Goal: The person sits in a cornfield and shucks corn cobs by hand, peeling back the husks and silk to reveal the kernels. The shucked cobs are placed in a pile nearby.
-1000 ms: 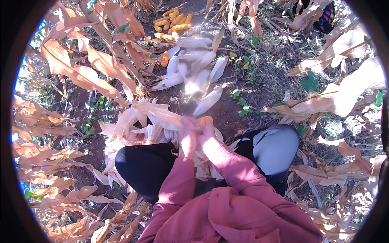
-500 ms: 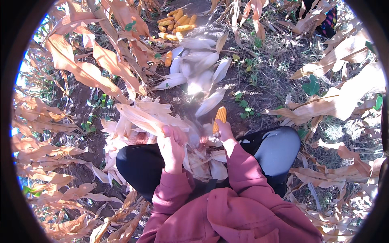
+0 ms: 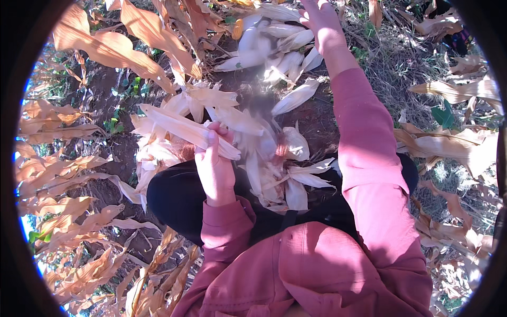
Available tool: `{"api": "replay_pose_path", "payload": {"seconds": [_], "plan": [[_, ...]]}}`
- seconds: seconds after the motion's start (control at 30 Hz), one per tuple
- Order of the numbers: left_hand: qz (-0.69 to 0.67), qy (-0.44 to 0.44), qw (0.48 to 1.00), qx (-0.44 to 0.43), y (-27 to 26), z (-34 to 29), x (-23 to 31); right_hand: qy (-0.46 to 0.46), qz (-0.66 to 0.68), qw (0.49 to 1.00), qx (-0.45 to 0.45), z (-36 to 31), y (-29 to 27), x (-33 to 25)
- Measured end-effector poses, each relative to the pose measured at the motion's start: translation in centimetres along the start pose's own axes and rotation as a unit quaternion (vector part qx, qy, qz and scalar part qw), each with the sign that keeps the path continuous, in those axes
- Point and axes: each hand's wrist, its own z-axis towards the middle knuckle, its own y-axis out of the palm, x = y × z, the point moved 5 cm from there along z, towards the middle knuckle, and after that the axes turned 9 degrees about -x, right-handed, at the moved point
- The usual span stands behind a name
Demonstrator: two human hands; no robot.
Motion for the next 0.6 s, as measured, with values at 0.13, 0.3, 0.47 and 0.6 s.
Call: {"api": "replay_pose_path", "payload": {"seconds": [0.13, 0.3, 0.47, 0.6], "plan": [[-0.125, 0.066, 0.990, -0.017, -1.3, -0.1, 1.1, 0.213, 0.075, 0.908, -0.353, -10.8, 11.8, 3.2], [-0.089, 0.128, 0.988, -0.022, -2.5, 1.6, 1.0, 0.276, 0.092, 0.813, -0.504, -20.3, 16.9, 7.1], [-0.111, 0.140, 0.984, 0.028, -4.1, 0.8, 1.9, 0.271, 0.068, 0.821, -0.498, -21.5, 17.5, 7.0], [-0.092, 0.234, 0.965, 0.073, -5.5, -0.1, 6.4, 0.339, 0.069, 0.752, -0.561, -22.1, 15.6, 8.7]]}}
